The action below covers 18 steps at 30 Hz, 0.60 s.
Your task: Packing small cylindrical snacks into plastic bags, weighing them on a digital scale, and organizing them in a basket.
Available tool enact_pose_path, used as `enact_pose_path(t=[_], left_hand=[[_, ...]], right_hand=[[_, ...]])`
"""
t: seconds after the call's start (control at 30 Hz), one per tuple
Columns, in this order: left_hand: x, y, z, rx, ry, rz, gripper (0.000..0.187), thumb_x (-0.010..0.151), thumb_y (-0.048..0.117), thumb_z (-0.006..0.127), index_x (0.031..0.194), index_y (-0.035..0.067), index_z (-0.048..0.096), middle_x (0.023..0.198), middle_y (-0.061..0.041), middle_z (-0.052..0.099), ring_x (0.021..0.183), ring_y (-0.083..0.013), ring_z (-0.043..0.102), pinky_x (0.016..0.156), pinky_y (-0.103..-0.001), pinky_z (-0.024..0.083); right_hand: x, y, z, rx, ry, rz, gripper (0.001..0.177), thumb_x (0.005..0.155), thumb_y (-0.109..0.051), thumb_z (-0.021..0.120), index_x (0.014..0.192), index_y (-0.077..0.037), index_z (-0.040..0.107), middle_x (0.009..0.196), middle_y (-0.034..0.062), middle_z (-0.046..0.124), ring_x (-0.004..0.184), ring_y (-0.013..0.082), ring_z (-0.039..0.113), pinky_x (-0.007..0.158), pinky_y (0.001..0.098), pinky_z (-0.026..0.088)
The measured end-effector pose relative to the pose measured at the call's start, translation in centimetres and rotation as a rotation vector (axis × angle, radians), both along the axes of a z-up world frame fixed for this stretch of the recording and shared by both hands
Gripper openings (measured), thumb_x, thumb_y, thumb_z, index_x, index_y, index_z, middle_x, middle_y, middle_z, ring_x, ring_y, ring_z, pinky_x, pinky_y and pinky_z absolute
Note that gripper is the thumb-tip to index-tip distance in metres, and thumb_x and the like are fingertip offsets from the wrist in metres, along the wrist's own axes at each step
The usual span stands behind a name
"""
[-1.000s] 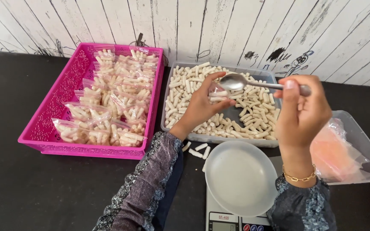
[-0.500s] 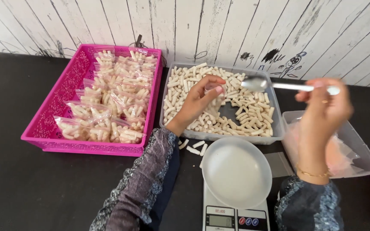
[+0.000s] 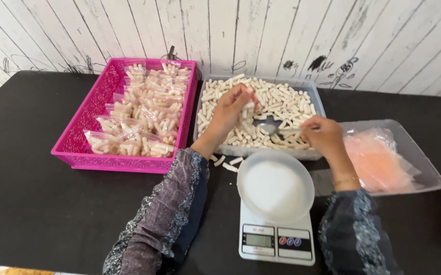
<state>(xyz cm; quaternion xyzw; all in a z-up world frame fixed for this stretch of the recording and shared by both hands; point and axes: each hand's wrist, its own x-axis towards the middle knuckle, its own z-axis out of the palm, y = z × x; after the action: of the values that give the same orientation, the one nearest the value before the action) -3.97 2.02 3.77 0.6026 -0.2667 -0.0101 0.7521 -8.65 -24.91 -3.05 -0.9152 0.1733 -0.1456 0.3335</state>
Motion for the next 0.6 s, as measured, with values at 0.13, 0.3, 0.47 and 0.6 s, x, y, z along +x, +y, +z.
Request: enact_pose_path(t=[0.13, 0.3, 0.47, 0.6], left_hand=[[-0.5, 0.0, 0.9, 0.09, 0.213, -0.078, 0.042, 0.098, 0.053, 0.043, 0.106, 0.023, 0.071, 0.095, -0.001, 0.076, 0.087, -0.0117, 0.062, 0.074, -0.023, 0.035], [-1.8, 1.2, 1.1, 0.049, 0.219, -0.147, 0.033, 0.097, 0.032, 0.053, 0.127, 0.019, 0.059, 0.104, -0.007, 0.073, 0.097, -0.0147, 0.069, 0.083, -0.027, 0.054], [-6.0, 1.3, 2.6, 0.176, 0.067, -0.072, 0.036, 0.098, 0.035, 0.057, 0.132, 0.024, 0.062, 0.101, -0.008, 0.063, 0.096, -0.0152, 0.059, 0.085, -0.028, 0.049], [-6.5, 0.9, 0.8, 0.22, -0.014, -0.159, 0.051, 0.1, 0.041, 0.055, 0.146, 0.019, 0.053, 0.114, -0.015, 0.068, 0.113, -0.023, 0.061, 0.103, -0.039, 0.047]], right_hand=[[-0.2, 0.8, 0.0, -0.14, 0.113, 0.091, 0.024, 0.08, -0.025, 0.068, 0.101, -0.018, 0.077, 0.089, 0.0081, 0.078, 0.097, 0.0344, 0.072, 0.09, 0.0458, 0.054], [0.2, 1.8, 0.0, -0.351, 0.209, 0.087, 0.025, 0.091, -0.029, 0.055, 0.101, -0.022, 0.078, 0.102, 0.0083, 0.076, 0.104, 0.0357, 0.07, 0.094, 0.0469, 0.052], [-5.5, 6.9, 8.6, -0.047, -0.423, 0.333, 0.021, 0.097, -0.03, 0.069, 0.112, -0.014, 0.073, 0.102, 0.0084, 0.072, 0.098, 0.025, 0.068, 0.081, 0.0379, 0.057], [-8.6, 10.6, 10.8, 0.11, -0.515, 0.568, 0.024, 0.088, -0.015, 0.082, 0.11, -0.007, 0.074, 0.102, 0.0061, 0.068, 0.094, 0.0155, 0.068, 0.072, 0.0253, 0.059]])
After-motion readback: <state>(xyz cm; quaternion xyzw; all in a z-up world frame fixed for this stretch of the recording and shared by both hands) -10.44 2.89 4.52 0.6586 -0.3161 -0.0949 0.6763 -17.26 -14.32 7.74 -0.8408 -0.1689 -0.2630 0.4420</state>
